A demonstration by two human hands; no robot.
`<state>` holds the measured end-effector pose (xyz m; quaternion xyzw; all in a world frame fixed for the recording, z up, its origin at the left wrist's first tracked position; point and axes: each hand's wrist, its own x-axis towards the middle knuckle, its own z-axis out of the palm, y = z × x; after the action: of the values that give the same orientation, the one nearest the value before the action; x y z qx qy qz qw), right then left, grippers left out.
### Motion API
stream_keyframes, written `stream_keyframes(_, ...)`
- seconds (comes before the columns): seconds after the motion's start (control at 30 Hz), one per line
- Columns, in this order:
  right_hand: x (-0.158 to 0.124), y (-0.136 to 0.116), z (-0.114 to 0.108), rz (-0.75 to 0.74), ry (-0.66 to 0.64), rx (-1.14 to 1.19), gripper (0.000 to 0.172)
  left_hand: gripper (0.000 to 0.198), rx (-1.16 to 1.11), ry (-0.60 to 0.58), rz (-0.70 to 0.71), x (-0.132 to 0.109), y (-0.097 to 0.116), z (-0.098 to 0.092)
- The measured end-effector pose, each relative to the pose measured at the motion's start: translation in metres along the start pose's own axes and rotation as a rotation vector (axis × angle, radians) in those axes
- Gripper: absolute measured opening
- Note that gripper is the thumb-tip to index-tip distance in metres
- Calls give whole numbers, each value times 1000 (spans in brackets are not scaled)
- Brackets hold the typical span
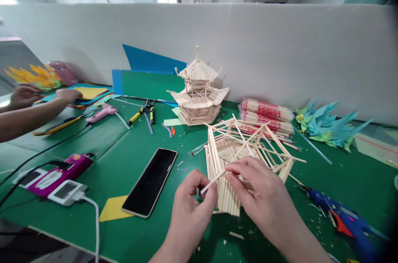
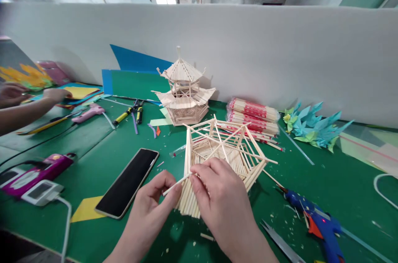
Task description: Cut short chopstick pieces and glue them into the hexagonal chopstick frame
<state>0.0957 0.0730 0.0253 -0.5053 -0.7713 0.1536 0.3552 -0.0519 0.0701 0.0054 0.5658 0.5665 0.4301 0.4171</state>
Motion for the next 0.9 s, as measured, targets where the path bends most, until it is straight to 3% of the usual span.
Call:
stream_keyframes(0.43,-8,0,-9,-12,65,-39,16,25,-22,-11,-8,0,-4,2)
stream_keyframes(0.57,-20,0,-19,85,302,-49,17,27,-32,-8,-42,-3,-4,-1)
stream_keyframes(0.77,-62,27,-27,399,922,172,14,28,-139,116,-37,-17,-23,-16)
stream_keyframes(0.83,-82,47,-29,563,994,133,20,24,-187,176,-30,-25,-34,-20)
stream_keyframes(0.9,-104,68,-30,676,963,117,25,20,-189,223,-23,-34,-43,-21)
